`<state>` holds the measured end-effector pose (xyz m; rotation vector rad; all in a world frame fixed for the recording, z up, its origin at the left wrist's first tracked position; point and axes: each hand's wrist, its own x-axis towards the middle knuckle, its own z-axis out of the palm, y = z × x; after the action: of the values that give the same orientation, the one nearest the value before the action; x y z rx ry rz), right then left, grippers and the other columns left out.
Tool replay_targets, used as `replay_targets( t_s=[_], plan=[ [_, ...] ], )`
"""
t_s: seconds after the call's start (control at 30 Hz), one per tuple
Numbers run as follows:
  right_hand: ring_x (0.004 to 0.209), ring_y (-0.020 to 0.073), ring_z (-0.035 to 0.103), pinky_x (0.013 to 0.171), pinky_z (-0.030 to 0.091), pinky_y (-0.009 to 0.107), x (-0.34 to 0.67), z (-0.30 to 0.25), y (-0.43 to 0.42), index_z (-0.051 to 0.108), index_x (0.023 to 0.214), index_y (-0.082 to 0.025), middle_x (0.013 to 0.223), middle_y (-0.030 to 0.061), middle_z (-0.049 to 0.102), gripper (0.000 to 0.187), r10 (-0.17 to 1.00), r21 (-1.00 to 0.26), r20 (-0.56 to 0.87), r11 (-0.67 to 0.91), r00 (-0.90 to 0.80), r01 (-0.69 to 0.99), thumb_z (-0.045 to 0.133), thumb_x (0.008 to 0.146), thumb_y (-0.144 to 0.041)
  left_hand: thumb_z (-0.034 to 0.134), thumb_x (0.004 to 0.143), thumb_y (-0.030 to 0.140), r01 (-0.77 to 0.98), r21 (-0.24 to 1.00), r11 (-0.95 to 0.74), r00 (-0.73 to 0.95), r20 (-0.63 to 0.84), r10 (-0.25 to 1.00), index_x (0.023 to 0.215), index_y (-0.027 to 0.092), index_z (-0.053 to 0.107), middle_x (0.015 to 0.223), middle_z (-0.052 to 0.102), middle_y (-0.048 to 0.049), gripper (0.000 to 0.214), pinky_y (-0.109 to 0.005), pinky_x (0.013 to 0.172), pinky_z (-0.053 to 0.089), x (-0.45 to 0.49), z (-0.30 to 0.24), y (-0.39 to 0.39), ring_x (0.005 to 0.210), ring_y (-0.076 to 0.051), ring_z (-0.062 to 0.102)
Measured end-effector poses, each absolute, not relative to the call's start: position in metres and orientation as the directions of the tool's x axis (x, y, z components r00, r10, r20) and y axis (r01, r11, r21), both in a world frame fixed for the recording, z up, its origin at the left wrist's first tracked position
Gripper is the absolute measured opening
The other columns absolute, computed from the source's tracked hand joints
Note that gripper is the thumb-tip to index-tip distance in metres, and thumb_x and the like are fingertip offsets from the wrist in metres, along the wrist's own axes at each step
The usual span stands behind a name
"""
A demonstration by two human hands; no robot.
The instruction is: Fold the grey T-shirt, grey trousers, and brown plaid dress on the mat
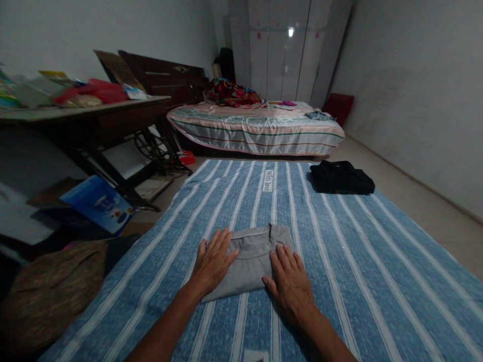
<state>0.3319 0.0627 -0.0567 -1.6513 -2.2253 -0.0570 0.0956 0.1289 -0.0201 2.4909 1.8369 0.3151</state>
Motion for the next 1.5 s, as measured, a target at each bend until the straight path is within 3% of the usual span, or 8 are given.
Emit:
replay_targets(
  t_s=[0.27, 0.5, 0.7, 0.83, 1.0, 1.13, 1.3, 1.5],
  plan=[
    [0.129, 0.0298, 0.048, 0.106, 0.038, 0.052, 0.335, -0.049, 0.066, 0.057, 0.128, -0.014, 0.137, 0.016, 0.053, 0.041, 0.867, -0.173, 0.438, 0.34, -0.237, 0.924, 0.046, 0.095, -0.036, 0.046, 0.094, 0.032, 0.923, 0.091, -0.374, 0.338, 0.276, 0.9, 0.128, 0.016, 0.055, 0.146, 0.045, -0.0141, 0.039, -0.059, 0.11, 0.027, 0.109, 0.001, 0.119, 0.138, -0.031, 0.037],
    [0.128, 0.0312, 0.049, 0.106, 0.04, 0.051, 0.324, -0.051, 0.063, 0.059, 0.123, -0.012, 0.133, 0.0175, 0.057, 0.038, 0.803, -0.141, 0.52, 0.418, -0.292, 0.898, 0.052, 0.091, -0.03, 0.05, 0.088, 0.016, 0.792, 0.178, -0.584, 0.512, 0.329, 0.794, 0.109, 0.015, 0.063, 0.13, 0.059, -0.0138, 0.025, -0.045, 0.108, 0.037, 0.149, 0.019, 0.142, 0.128, -0.027, 0.046],
    [0.129, 0.0314, 0.047, 0.107, 0.039, 0.052, 0.318, -0.048, 0.061, 0.06, 0.125, -0.014, 0.136, 0.016, 0.055, 0.04, 0.851, -0.191, 0.446, 0.394, -0.278, 0.899, 0.056, 0.088, -0.027, 0.053, 0.08, 0.009, 0.743, 0.297, -0.599, 0.573, 0.178, 0.8, 0.094, 0.017, 0.064, 0.109, 0.065, -0.0094, 0.019, -0.04, 0.102, 0.041, 0.193, 0.016, 0.199, 0.113, -0.024, 0.054],
    [0.131, 0.0303, 0.046, 0.108, 0.038, 0.051, 0.317, -0.049, 0.061, 0.06, 0.126, -0.014, 0.138, 0.0146, 0.054, 0.041, 0.873, -0.28, 0.432, 0.369, -0.227, 0.887, 0.058, 0.088, -0.029, 0.057, 0.074, 0.008, 0.73, 0.354, -0.585, 0.578, 0.137, 0.804, 0.094, 0.018, 0.068, 0.108, 0.067, -0.0086, 0.024, -0.036, 0.099, 0.041, 0.205, 0.006, 0.227, 0.11, -0.023, 0.057],
    [0.131, 0.0295, 0.045, 0.109, 0.037, 0.05, 0.316, -0.047, 0.061, 0.06, 0.126, -0.016, 0.139, 0.0129, 0.053, 0.04, 0.885, -0.358, 0.421, 0.364, -0.199, 0.86, 0.059, 0.088, -0.029, 0.055, 0.076, 0.014, 0.692, 0.45, -0.564, 0.596, 0.085, 0.799, 0.079, 0.016, 0.071, 0.082, 0.072, -0.0041, 0.017, -0.025, 0.078, 0.048, 0.205, -0.001, 0.242, 0.083, -0.018, 0.065],
    [0.131, 0.03, 0.046, 0.109, 0.037, 0.051, 0.317, -0.044, 0.061, 0.06, 0.125, -0.016, 0.139, 0.0133, 0.053, 0.04, 0.887, -0.378, 0.421, 0.36, -0.188, 0.853, 0.06, 0.087, -0.029, 0.05, 0.079, 0.017, 0.689, 0.502, -0.522, 0.553, 0.101, 0.827, 0.082, 0.015, 0.072, 0.079, 0.072, -0.0032, 0.021, -0.023, 0.072, 0.047, 0.201, -0.005, 0.243, 0.077, -0.016, 0.066],
    [0.131, 0.0291, 0.046, 0.109, 0.037, 0.05, 0.317, -0.045, 0.061, 0.06, 0.125, -0.016, 0.138, 0.0138, 0.054, 0.04, 0.885, -0.38, 0.424, 0.367, -0.192, 0.849, 0.06, 0.087, -0.028, 0.051, 0.079, 0.016, 0.68, 0.518, -0.519, 0.53, 0.141, 0.836, 0.079, 0.016, 0.071, 0.076, 0.071, -0.002, 0.02, -0.024, 0.073, 0.049, 0.199, -0.006, 0.243, 0.075, -0.016, 0.065],
    [0.131, 0.0296, 0.046, 0.109, 0.036, 0.051, 0.316, -0.048, 0.062, 0.059, 0.125, -0.015, 0.138, 0.0139, 0.053, 0.04, 0.875, -0.36, 0.442, 0.373, -0.196, 0.855, 0.06, 0.086, -0.027, 0.05, 0.082, 0.012, 0.627, 0.471, -0.621, 0.577, 0.255, 0.776, 0.092, 0.017, 0.069, 0.096, 0.071, -0.0076, 0.022, -0.033, 0.095, 0.045, 0.207, 0.004, 0.222, 0.098, -0.02, 0.062]
  ],
)
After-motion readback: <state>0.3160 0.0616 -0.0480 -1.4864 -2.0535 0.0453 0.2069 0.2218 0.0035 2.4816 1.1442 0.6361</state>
